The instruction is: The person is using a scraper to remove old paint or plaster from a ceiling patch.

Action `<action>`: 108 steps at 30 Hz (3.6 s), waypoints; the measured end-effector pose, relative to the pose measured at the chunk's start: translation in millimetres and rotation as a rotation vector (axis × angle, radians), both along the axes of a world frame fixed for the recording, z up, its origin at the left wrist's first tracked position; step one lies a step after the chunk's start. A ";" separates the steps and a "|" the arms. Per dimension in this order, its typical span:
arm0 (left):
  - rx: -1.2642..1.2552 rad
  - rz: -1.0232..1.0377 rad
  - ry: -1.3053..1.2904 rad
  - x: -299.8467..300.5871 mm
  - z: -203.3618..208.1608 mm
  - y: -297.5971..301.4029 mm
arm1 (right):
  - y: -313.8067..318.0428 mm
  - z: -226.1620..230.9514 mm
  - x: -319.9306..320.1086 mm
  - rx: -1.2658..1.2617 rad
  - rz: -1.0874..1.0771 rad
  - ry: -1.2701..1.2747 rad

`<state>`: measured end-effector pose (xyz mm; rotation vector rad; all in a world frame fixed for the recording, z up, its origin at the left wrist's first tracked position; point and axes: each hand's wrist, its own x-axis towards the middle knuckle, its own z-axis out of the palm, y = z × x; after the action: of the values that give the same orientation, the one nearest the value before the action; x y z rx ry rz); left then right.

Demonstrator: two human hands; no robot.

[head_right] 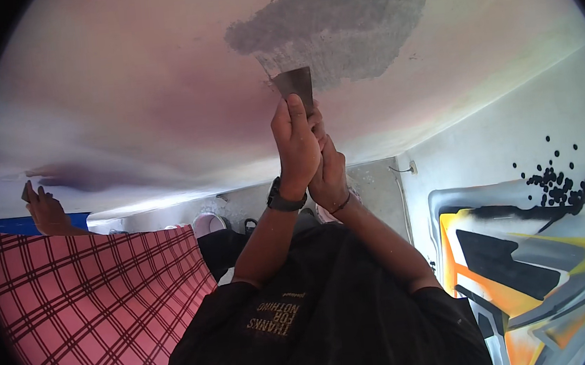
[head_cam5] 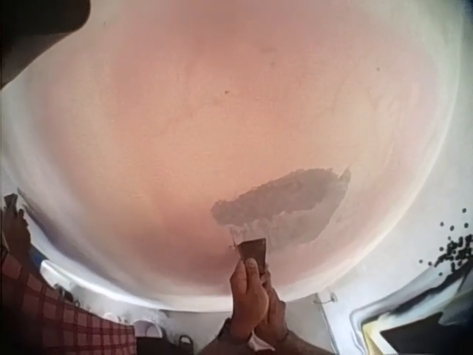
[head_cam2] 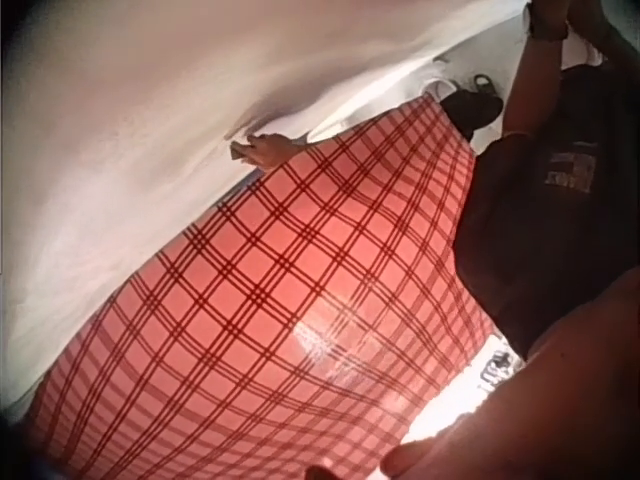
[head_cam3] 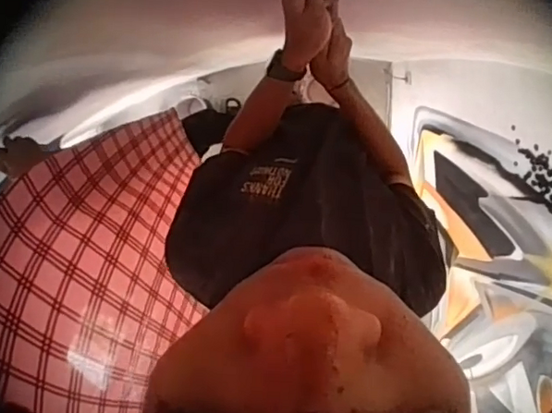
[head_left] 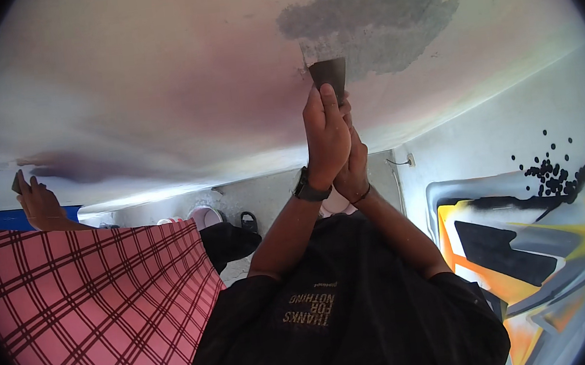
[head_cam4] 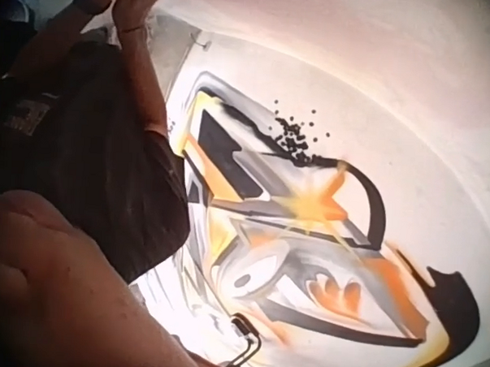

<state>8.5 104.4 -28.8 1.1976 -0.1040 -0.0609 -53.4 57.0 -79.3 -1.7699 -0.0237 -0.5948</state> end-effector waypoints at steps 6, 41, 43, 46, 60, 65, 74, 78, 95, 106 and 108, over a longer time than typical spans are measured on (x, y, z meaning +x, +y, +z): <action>-0.055 0.012 0.048 1.0 -1.1 16.6 | 19.3 -0.3 -4.2 0.046 0.017 0.052; -0.054 0.037 0.039 -0.5 10.3 6.9 | 10.1 3.2 0.1 0.078 -0.020 -0.056; -0.065 0.047 0.023 -3.3 7.3 9.7 | 13.0 1.6 -3.0 0.043 -0.024 -0.055; -0.117 0.040 0.027 -3.4 8.7 15.4 | 18.4 -3.7 -3.3 0.013 -0.031 -0.057; -0.149 -0.013 0.051 7.4 22.6 36.7 | 35.3 -0.7 8.4 0.011 -0.049 -0.081; -0.198 -0.038 0.074 11.9 24.0 42.4 | 41.3 3.5 12.8 0.043 -0.036 -0.073; -0.221 -0.036 0.089 3.4 34.4 54.2 | 51.2 7.6 6.0 0.013 -0.033 -0.105; -0.197 -0.063 0.146 4.2 29.8 55.9 | 52.8 9.9 6.2 -0.008 -0.037 -0.123; -0.148 0.004 0.051 1.2 27.7 61.5 | 62.4 13.2 -1.0 0.041 -0.043 -0.076; -0.169 -0.037 0.084 0.2 38.0 32.6 | 34.6 8.2 2.1 0.078 -0.047 -0.101; -0.171 -0.043 0.114 0.6 37.3 25.5 | 28.2 11.2 2.6 0.084 -0.045 -0.097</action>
<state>9.1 129.9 8.5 1.0187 -0.0343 -0.1551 -50.8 85.2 -68.0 -1.6625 -0.0258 -0.7043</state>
